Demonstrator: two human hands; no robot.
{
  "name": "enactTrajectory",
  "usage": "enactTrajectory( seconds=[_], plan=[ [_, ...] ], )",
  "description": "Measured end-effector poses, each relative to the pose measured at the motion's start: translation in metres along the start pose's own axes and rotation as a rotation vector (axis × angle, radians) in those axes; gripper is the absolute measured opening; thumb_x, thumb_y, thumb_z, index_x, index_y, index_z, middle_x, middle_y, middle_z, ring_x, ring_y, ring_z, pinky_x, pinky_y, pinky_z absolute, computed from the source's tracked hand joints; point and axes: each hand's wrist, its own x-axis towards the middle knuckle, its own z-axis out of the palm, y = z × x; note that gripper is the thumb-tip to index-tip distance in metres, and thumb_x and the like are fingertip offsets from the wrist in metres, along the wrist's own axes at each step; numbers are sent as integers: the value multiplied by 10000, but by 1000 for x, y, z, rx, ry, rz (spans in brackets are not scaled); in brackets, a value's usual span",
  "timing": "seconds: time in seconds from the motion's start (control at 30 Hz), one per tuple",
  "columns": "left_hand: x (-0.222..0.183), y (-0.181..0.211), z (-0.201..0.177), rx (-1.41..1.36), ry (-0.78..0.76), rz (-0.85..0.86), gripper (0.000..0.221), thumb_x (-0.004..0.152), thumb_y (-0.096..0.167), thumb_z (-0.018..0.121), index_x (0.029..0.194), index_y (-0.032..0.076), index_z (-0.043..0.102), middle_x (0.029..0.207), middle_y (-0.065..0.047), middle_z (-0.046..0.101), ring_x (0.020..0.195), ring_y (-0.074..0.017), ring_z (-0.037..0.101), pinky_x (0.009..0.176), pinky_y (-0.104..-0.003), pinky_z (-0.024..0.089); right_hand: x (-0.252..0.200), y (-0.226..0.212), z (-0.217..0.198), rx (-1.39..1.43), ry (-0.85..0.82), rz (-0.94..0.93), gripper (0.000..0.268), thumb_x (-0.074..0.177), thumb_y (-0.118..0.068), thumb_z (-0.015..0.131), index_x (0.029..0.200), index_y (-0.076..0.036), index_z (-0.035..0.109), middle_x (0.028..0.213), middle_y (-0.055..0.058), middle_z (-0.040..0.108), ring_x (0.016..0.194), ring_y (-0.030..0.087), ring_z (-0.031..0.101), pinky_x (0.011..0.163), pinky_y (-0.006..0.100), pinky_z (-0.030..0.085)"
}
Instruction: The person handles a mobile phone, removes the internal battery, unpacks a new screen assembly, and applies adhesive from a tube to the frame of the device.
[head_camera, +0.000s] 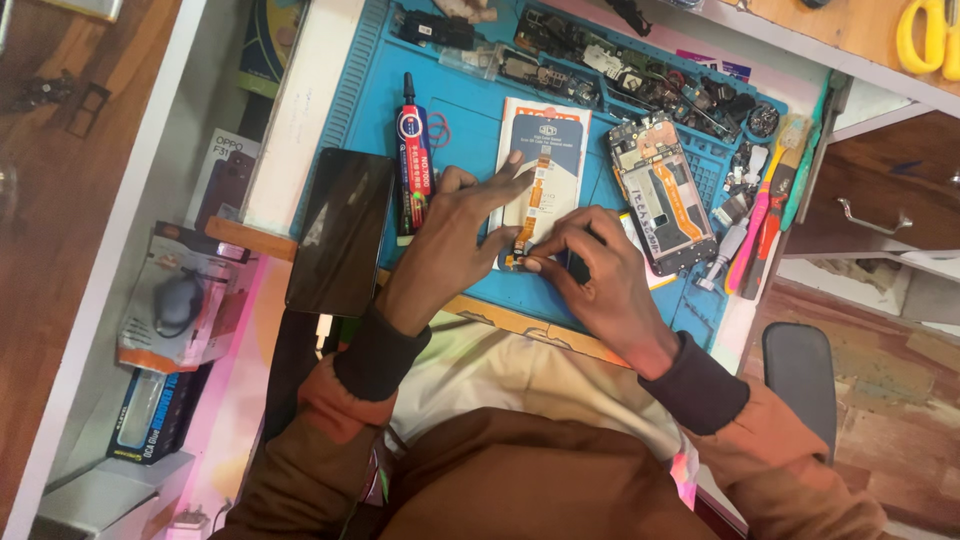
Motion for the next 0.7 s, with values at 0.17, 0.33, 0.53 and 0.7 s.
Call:
enactTrajectory(
  seconds=[0.17, 0.33, 0.53, 0.7],
  plan=[
    [-1, 3, 0, -29, -5, -39, 683, 853, -115, 647, 1487, 123, 556, 1536, -109, 598, 937, -302, 498, 901, -370, 504, 1, -2, -2, -7, 16, -7, 191, 798, -68, 856, 951, -65, 742, 1025, 64, 618, 1015, 230, 647, 862, 362, 534],
    [0, 7, -5, -139, -35, -70, 965, 889, -51, 614, 1683, 121, 93, 1496, -115, 623, 1045, -314, 520, 1031, -386, 494, 4, 1, -6, -22, 54, -10, 335, 777, -148, 903, 1013, -58, 682, 1155, 90, 571, 1121, 263, 617, 948, 385, 516],
    [2, 6, -11, -76, -120, -66, 1322, 804, 300, 920, 1607, 55, -102, 1528, -150, 547, 1046, -356, 483, 1050, -452, 391, 5, 3, -5, 4, 71, 44, 381, 760, -114, 888, 1063, -60, 663, 1166, 88, 571, 1105, 249, 632, 938, 375, 524],
    [1, -1, -7, -66, -122, -49, 1357, 749, 282, 926, 1621, 43, -86, 1560, -123, 547, 1072, -347, 482, 1057, -433, 411, 5, 1, -3, -14, 80, 75, 406, 744, -100, 894, 1072, -70, 656, 1148, 82, 578, 1059, 255, 629, 879, 370, 512]
  ],
)
